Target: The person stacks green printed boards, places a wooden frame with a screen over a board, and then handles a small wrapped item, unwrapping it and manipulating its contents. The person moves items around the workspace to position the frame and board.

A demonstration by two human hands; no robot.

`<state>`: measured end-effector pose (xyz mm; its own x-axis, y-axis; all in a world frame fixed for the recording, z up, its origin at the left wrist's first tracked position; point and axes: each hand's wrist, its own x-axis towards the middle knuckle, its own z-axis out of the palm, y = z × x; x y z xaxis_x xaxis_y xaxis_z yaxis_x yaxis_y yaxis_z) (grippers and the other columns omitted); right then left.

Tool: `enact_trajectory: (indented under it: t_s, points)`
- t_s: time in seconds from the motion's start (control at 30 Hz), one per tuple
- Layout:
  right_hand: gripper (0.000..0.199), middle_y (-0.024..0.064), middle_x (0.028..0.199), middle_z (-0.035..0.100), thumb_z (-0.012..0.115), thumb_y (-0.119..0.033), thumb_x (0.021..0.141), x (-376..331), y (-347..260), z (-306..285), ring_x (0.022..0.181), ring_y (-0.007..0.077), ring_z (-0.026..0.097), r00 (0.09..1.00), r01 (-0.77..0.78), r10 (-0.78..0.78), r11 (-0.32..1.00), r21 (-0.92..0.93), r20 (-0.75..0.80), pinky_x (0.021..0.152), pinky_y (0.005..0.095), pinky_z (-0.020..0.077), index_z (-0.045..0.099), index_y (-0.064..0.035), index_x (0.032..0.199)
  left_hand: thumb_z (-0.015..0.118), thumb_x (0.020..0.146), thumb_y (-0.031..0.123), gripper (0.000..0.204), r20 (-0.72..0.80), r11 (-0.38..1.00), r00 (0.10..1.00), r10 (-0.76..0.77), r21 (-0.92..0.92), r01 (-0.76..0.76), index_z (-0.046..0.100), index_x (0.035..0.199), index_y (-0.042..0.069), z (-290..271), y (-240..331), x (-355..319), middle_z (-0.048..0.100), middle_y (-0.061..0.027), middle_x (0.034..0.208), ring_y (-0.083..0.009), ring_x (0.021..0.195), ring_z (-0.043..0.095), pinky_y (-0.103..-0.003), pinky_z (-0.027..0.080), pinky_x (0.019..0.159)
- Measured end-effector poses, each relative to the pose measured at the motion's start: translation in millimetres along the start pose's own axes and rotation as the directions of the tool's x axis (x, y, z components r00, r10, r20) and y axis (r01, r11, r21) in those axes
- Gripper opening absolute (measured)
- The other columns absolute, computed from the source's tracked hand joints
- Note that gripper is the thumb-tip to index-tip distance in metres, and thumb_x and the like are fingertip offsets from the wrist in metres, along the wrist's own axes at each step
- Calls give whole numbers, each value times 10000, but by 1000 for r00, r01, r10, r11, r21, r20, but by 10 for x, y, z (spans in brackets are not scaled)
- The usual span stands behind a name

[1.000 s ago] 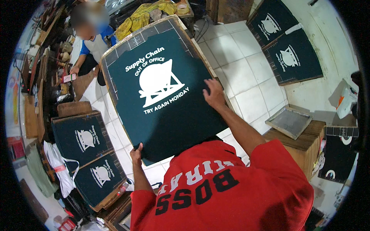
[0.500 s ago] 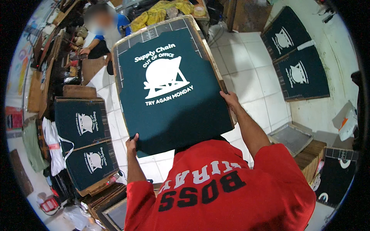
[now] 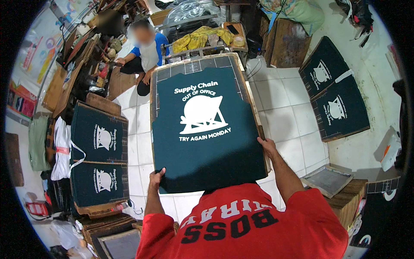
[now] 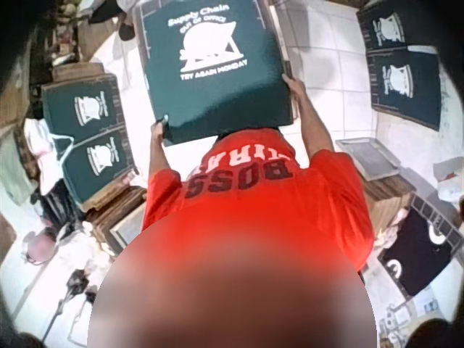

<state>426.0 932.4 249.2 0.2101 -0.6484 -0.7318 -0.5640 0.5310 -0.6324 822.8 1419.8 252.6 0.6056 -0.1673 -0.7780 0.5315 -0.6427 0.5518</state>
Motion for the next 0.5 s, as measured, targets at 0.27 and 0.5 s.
enact_trajectory:
  t_s: [0.27, 0.5]
  points:
    - [581, 133, 1067, 708, 767, -474, 850, -322, -200, -104, 933, 228, 664, 997, 1, -10, 992, -126, -70, 811, 359, 527, 690, 35, 1119, 855, 787, 363, 624, -12, 998, 999, -47, 38, 48, 663, 1167, -93, -58, 274, -395, 705, -125, 1023, -227, 874, 647, -361, 509, 799]
    - [616, 165, 1158, 696, 581, -524, 946, -444, 51, -169, 1065, 304, 653, 968, 118, -131, 990, -74, -212, 950, 385, 485, 638, -1, 1267, 836, 794, 295, 516, -63, 999, 997, -32, 9, 33, 676, 1093, -93, -73, 235, -452, 693, -114, 980, -235, 839, 634, -369, 500, 782]
